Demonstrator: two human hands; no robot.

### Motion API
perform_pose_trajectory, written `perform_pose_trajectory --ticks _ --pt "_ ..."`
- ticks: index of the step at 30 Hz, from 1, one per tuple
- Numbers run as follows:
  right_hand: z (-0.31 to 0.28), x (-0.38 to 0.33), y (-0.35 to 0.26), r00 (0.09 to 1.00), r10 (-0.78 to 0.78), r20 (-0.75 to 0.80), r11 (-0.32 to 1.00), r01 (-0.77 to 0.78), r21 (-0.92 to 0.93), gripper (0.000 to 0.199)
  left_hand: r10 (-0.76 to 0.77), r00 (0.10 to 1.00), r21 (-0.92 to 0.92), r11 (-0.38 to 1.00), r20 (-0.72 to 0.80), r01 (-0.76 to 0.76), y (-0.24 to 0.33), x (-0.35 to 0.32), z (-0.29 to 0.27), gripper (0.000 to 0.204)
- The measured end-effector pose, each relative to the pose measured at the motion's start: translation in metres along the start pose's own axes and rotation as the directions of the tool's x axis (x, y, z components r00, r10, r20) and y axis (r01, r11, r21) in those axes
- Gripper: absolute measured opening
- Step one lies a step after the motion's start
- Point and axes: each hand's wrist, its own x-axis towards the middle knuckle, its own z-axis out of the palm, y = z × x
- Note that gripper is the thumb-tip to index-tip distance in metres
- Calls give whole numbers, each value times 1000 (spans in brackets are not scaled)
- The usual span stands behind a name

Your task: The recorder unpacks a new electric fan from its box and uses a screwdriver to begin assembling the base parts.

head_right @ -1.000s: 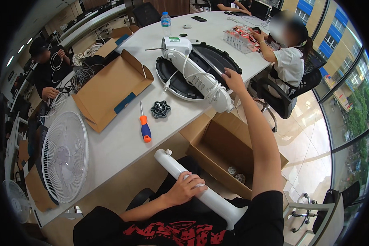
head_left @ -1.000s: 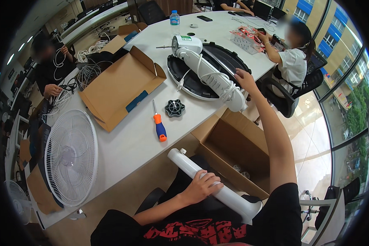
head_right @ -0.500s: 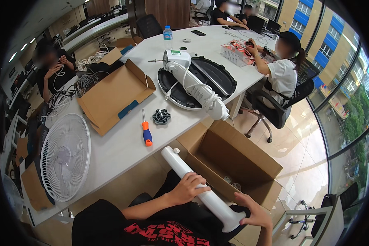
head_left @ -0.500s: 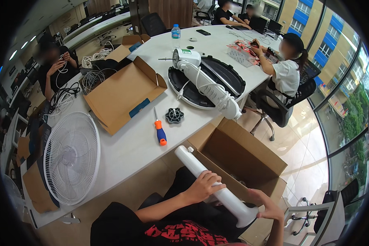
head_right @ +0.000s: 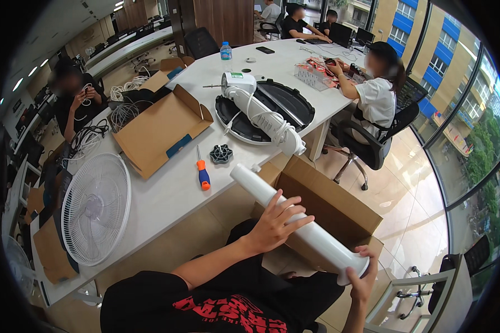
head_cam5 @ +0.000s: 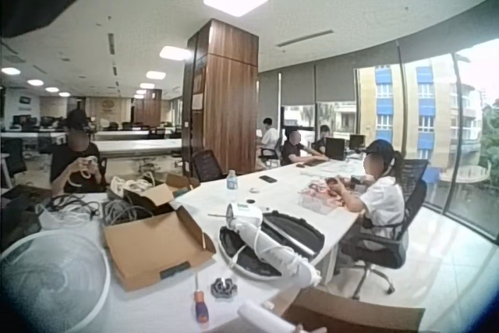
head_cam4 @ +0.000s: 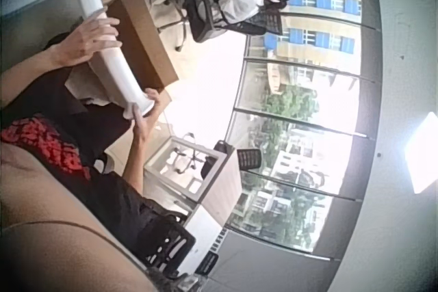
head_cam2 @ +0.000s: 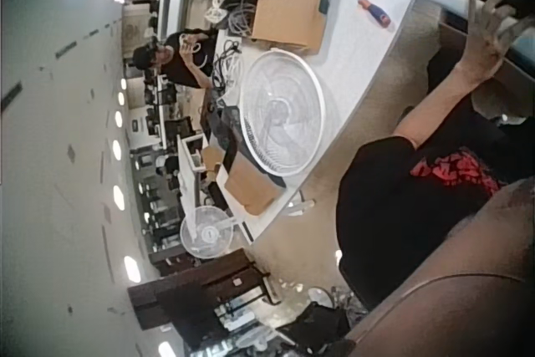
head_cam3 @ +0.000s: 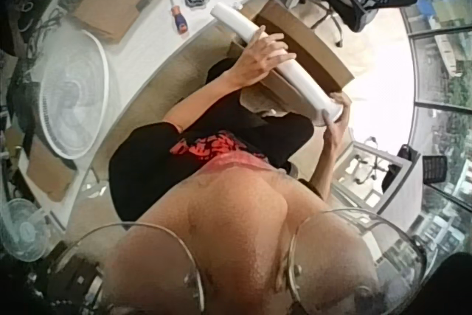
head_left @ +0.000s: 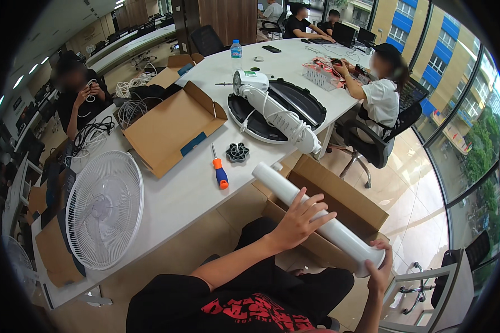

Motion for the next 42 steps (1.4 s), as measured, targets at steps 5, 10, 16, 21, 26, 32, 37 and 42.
perform_pose_trajectory --ticks 5,10,16,21,26,32,37,42 --pt "-10 7 14 952 300 -57 798 -218 562 42 -39 962 -24 999 -271 34 0 -19 3 52" --pt "-28 61 22 960 224 -170 802 -83 591 37 -332 925 -17 940 187 341 -9 -103 22 57" --pt "33 239 31 959 209 -189 902 -114 417 41 -514 714 308 857 475 412 4 -267 77 73" --pt "113 353 51 973 169 -155 940 -112 321 51 -538 695 257 842 478 474 0 -262 82 66" --pt "179 416 73 970 88 -228 991 -62 120 58 -549 688 264 834 474 484 1 -266 79 65" --pt "214 444 103 953 6 -303 998 -25 -59 57 -561 681 269 826 470 495 -3 -265 78 64" --pt "230 452 100 966 -3 -260 995 -23 -97 60 -564 684 262 824 462 502 -8 -265 76 64" --pt "216 463 108 984 153 -87 987 -156 -34 100 -550 693 250 833 466 493 -8 -259 79 63"
